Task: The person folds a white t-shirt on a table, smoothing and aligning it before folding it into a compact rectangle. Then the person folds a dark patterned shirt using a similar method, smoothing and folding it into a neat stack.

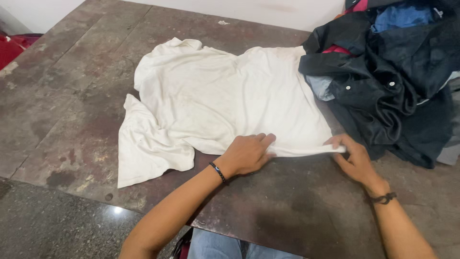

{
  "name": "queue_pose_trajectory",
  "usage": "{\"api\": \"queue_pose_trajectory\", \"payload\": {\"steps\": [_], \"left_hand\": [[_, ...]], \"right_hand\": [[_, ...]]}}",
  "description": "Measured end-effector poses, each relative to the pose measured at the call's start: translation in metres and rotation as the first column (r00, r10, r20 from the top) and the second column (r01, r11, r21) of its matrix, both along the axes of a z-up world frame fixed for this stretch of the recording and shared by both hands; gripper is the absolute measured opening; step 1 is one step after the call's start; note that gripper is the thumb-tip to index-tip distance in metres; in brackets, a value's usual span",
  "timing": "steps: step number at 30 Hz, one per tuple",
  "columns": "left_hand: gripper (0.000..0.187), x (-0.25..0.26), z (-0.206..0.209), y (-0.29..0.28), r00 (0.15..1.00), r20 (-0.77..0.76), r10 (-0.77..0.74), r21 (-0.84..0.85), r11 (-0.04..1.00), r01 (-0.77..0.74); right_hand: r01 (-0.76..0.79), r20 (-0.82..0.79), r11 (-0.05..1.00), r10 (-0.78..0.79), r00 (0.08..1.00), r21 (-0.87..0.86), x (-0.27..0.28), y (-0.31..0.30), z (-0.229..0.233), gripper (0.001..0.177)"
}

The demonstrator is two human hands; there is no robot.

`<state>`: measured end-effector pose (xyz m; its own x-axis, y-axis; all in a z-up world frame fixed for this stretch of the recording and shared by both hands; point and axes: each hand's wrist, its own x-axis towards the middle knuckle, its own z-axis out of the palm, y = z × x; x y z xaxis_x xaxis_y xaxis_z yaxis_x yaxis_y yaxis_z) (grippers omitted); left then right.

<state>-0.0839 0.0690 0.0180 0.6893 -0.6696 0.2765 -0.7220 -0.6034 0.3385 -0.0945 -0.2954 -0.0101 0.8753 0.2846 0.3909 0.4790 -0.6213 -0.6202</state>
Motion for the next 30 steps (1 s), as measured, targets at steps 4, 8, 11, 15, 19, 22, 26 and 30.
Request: {"api": "queue_pose_trajectory", "payload": {"steps": [4, 8, 11, 15, 19, 22, 26, 30], "left_hand": [[0.048, -0.002, 0.009, 0.001, 0.993, 0.12, -0.009, -0.019, 1.0, 0.011], [0.055, 0.006, 0.006, 0.008, 0.94, 0.335, 0.066, -0.171, 0.985, -0.009], [0.025, 0.017, 0.0, 0.014, 0.964, 0.255, 0.081, -0.22, 0.975, -0.024], [0.014, 0.034, -0.005, 0.019, 0.977, 0.152, 0.153, -0.266, 0.958, -0.109], [0.012, 0.073, 0.001, 0.019, 0.94, 0.014, 0.34, -0.289, 0.902, -0.322], [0.016, 0.101, 0.002, 0.018, 0.871, -0.12, 0.476, -0.198, 0.848, -0.491], [0.03, 0.114, -0.01, 0.023, 0.883, -0.127, 0.452, -0.198, 0.861, -0.469], [0.022, 0.128, -0.019, 0.034, 0.882, -0.228, 0.413, -0.199, 0.867, -0.457]], "right_hand": [[0.062, 0.115, 0.997, -0.066, 0.991, 0.035, -0.002, 0.004, 0.005, 0.029], [0.233, -0.01, 0.951, -0.236, 0.972, 0.203, 0.0, 0.009, 0.003, 0.024], [0.392, 0.002, 0.917, -0.393, 0.919, 0.067, 0.012, 0.011, -0.002, 0.018], [0.234, 0.087, 0.954, -0.254, 0.963, 0.188, 0.036, 0.01, -0.003, 0.012], [0.177, -0.013, 0.879, -0.192, 0.981, 0.443, 0.083, 0.023, 0.003, 0.013], [0.321, -0.046, 0.904, -0.322, 0.946, 0.282, 0.128, 0.038, 0.005, 0.015], [0.351, -0.222, 0.926, -0.316, 0.922, 0.138, 0.157, 0.049, -0.001, 0.028], [0.332, 0.052, 0.943, -0.332, 0.942, 0.008, 0.154, 0.052, 0.004, 0.036]]}}
